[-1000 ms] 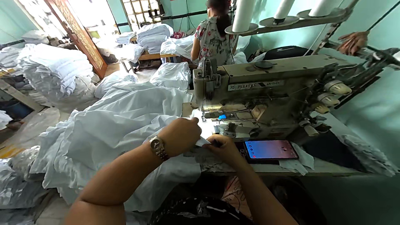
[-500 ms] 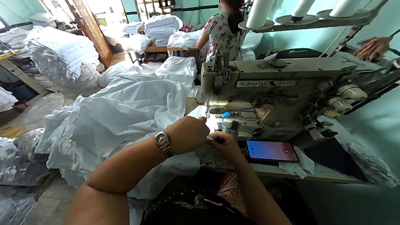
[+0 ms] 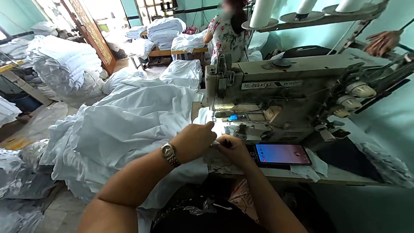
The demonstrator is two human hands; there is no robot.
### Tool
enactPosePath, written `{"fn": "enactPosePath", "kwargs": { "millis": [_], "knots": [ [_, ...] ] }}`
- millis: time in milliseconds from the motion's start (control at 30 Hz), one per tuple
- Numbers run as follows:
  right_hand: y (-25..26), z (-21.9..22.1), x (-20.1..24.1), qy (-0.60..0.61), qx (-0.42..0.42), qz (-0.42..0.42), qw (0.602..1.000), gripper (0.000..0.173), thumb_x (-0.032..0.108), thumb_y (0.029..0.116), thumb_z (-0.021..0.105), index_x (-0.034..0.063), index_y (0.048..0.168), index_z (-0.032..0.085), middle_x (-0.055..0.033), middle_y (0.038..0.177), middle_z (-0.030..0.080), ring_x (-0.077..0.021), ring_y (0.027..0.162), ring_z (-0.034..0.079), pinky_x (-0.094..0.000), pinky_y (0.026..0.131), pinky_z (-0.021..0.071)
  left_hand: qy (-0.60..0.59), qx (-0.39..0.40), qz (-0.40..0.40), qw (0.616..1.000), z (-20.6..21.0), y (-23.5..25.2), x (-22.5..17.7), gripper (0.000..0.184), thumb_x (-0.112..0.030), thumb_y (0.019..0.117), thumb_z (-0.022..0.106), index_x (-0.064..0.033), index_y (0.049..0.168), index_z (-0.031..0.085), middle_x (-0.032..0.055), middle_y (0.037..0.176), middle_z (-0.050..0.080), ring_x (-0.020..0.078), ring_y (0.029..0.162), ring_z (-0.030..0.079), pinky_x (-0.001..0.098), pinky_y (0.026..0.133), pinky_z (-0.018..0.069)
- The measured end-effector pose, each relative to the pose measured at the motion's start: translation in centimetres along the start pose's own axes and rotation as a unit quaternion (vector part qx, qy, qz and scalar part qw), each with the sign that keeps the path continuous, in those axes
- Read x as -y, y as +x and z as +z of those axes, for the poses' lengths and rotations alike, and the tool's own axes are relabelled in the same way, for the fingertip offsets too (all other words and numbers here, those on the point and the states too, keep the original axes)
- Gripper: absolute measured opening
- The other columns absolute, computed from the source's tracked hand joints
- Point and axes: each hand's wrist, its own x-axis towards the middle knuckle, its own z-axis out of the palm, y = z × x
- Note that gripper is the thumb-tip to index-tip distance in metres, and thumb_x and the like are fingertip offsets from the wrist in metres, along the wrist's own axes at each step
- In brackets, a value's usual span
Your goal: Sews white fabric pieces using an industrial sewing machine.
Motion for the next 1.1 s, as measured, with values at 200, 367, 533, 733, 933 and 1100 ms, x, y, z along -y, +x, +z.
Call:
{"fn": "enactPosePath", "kwargs": {
  "millis": [200,367,533,733,933,1100],
  "knots": [
    [0.0,-0.3,0.0,-0.022,0.009,-0.013,1.000,0.018,0.023,0.0920,0.075,0.0062,0.099,0.076,-0.0006,0.090,0.068,0.0002,0.075,0.059,-0.0148,0.067,0.0500,-0.014,-0.110,0.024,0.994,1.5,0.2,0.4,0.028,-0.030,0.0978,0.065,-0.0067,0.082,0.071,0.0095,0.107,0.066,0.0281,0.102,0.062,0.0451,0.084,0.0516],
    [-1.0,-0.3,-0.1,-0.040,0.004,-0.049,0.998,0.017,0.022,0.0952,0.072,0.0067,0.102,0.076,-0.0035,0.099,0.071,-0.0048,0.085,0.066,-0.0199,0.077,0.0565,-0.030,-0.181,-0.001,0.983,4.2,0.8,2.3,0.034,-0.047,0.0889,0.074,-0.0134,0.084,0.072,0.0022,0.115,0.071,0.0277,0.130,0.054,0.0556,0.110,0.0370],
    [-1.7,0.4,-0.3,-0.074,-0.056,-0.064,0.994,0.016,0.011,0.0966,0.067,0.0054,0.109,0.076,-0.0074,0.109,0.073,-0.0089,0.100,0.070,-0.0258,0.090,0.0588,-0.067,-0.141,0.013,0.988,7.6,2.2,4.1,0.018,-0.026,0.0938,0.068,-0.0168,0.109,0.071,-0.0007,0.119,0.072,0.0291,0.144,0.044,0.0660,0.121,0.0188],
    [-0.3,0.5,-0.8,-0.143,-0.087,-0.086,0.982,0.020,0.010,0.0986,0.061,0.0073,0.109,0.078,-0.0079,0.108,0.075,-0.0122,0.101,0.071,-0.0293,0.093,0.0580,-0.021,-0.207,0.037,0.977,9.0,3.6,5.7,0.021,-0.008,0.0925,0.065,-0.0194,0.105,0.077,-0.0022,0.108,0.075,0.0287,0.138,0.051,0.0695,0.120,0.0198],
    [0.1,0.8,-0.7,-0.200,-0.091,-0.092,0.971,0.022,0.006,0.0980,0.059,0.0070,0.109,0.077,-0.0093,0.111,0.075,-0.0169,0.103,0.073,-0.0342,0.092,0.0593,-0.017,-0.220,0.036,0.975,9.0,4.2,6.3,0.020,-0.005,0.0940,0.063,-0.0174,0.100,0.077,-0.0026,0.109,0.075,0.0269,0.136,0.054,0.0701,0.119,0.0225],
    [1.6,0.7,-0.3,-0.259,-0.050,-0.068,0.962,0.021,0.012,0.1011,0.057,0.0079,0.109,0.077,-0.0086,0.113,0.075,-0.0207,0.100,0.074,-0.0390,0.088,0.0602,0.001,-0.207,0.025,0.978,8.2,5.9,7.6,0.023,-0.001,0.0920,0.064,-0.0180,0.100,0.078,-0.0005,0.109,0.075,0.0307,0.135,0.055,0.0736,0.118,0.0182]
  ]
}}
